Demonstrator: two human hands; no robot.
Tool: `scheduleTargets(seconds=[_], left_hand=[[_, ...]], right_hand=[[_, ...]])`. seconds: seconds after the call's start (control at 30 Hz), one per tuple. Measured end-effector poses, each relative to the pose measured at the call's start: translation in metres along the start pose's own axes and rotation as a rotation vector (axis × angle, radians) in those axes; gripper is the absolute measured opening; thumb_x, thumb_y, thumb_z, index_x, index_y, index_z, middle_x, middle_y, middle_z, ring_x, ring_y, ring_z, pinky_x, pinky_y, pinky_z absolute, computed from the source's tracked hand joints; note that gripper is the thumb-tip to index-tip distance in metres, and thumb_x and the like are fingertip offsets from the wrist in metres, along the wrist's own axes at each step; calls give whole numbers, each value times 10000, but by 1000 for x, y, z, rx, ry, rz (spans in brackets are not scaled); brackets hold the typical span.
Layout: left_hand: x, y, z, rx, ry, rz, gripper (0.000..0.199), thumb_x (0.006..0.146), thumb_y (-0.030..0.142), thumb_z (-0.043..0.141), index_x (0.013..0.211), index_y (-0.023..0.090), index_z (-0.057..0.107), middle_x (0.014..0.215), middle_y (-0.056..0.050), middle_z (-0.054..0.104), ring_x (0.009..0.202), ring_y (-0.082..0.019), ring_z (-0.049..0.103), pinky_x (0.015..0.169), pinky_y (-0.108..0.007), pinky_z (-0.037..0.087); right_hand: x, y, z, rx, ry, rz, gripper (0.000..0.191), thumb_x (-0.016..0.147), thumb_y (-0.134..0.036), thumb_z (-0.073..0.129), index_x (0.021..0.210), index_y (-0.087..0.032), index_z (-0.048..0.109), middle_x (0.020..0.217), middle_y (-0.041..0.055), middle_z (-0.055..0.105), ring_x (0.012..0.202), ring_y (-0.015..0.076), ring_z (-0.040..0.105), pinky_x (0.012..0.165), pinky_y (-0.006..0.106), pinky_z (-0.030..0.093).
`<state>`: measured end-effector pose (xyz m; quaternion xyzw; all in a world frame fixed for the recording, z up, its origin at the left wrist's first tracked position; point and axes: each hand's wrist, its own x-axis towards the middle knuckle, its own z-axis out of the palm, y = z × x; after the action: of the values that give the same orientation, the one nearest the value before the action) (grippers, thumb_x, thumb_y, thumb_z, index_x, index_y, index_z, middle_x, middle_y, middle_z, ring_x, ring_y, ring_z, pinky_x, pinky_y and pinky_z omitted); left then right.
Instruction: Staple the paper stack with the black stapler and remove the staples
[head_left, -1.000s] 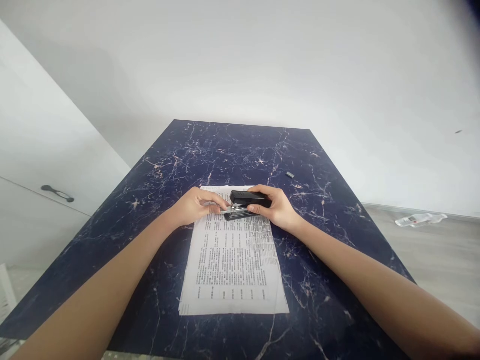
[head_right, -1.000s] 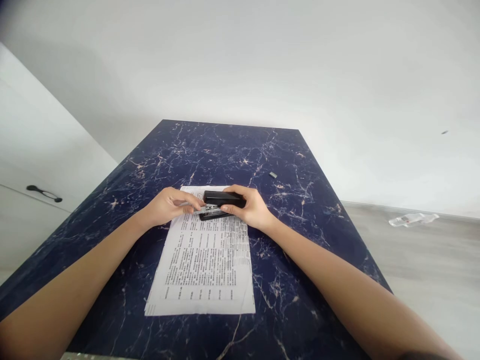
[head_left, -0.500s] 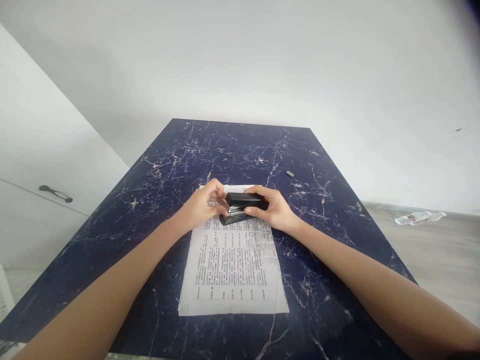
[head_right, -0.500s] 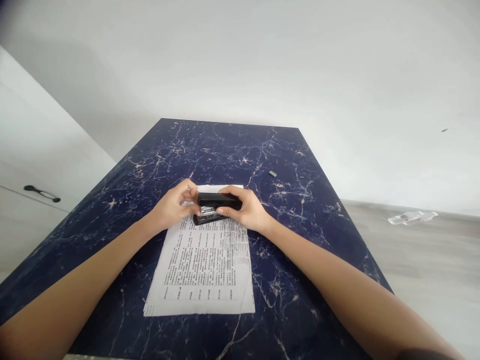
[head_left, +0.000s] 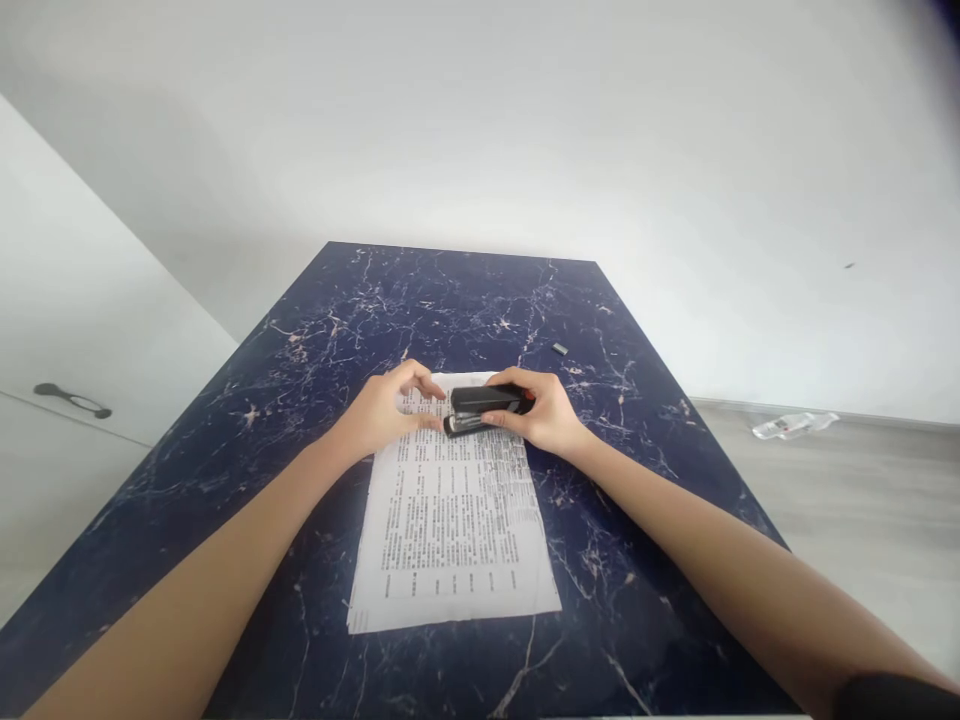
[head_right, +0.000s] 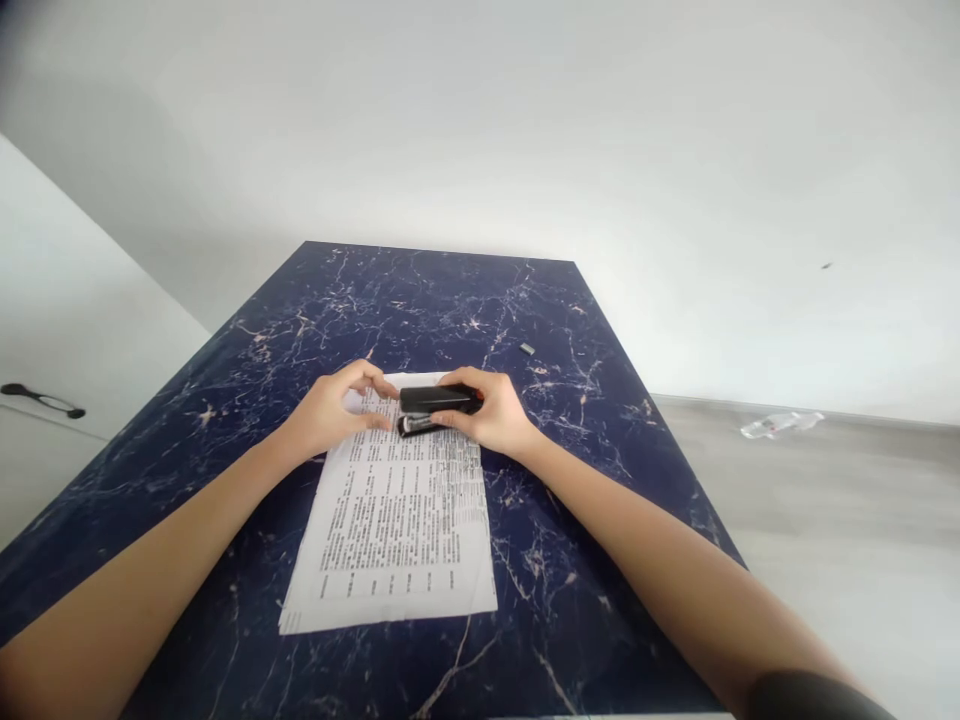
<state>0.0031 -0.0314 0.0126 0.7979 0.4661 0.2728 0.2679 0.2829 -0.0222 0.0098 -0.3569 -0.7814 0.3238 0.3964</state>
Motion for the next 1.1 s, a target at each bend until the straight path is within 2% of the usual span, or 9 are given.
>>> scheduleTargets(seconds=[0.07,0.13,0.2,0.4,0.47,0.6,0.8,0.93,1.1], left_hand=[[3,-6,4,151,55,2,393,943,485,637,1263,263,581,1338,-108,659,1287,-308,583,1083,-536,441],[4,-11,10,296,43,24,480,1003,480,530,1416,238,508,1498,-148,537,1420,-344,454,1158,-589,341],[4,-13,15,393,6,48,518,1027,461,478,1486,222,450,1544,-160,476,1454,-358,396,1191,-619,262],[5,-8,12,396,14,101,393,1014,303,503,1403,255,524,1223,-105,583,1160,-304,561,1059,-547,401],[6,-6,10,348,45,133,375,1014,231,477,1381,280,535,1162,-86,568,1079,-267,579,1024,-517,419],[7,-6,5,271,170,208,390,1016,146,416,1321,323,584,1068,-58,548,961,-218,572,945,-445,457],[6,-10,-2,189,306,247,379,1004,124,421,1209,308,682,995,-48,524,866,-186,541,793,-353,480],[7,-9,-4,169,369,239,368,1009,142,413,1166,298,707,970,-47,522,866,-184,542,777,-343,484],[6,-8,-4,176,411,232,357,1019,181,404,1145,304,715,955,-53,521,837,-184,533,748,-338,484]], right_hand=[[3,2,-12,-62,107,68,321,796,-403,828,1022,-205,714,944,45,731,809,208,667,713,337,514],[4,4,-26,-150,184,132,298,803,-400,810,1010,-210,713,942,44,735,811,215,669,720,347,509],[2,4,-41,-253,237,183,284,794,-386,806,999,-213,713,940,45,740,819,226,676,739,360,512],[-25,12,-67,-554,269,236,242,824,-325,749,1037,-223,701,968,72,750,887,285,703,803,420,532],[-32,15,-70,-614,232,221,286,846,-300,719,1117,-219,686,1007,90,750,929,314,703,815,452,539],[-39,13,-76,-689,70,110,398,877,-235,670,1273,-216,635,1127,117,731,1002,330,690,862,488,540],[-45,-3,-81,-601,-164,8,388,939,-260,629,1325,-224,623,1194,103,711,1051,304,682,905,480,544],[-47,-17,-73,-524,-281,-15,367,960,-278,629,1324,-236,621,1224,82,704,1076,287,677,924,457,539],[-47,-31,-56,-465,-326,-12,333,959,-235,605,1291,-223,623,1173,77,704,1048,270,668,899,428,534]])
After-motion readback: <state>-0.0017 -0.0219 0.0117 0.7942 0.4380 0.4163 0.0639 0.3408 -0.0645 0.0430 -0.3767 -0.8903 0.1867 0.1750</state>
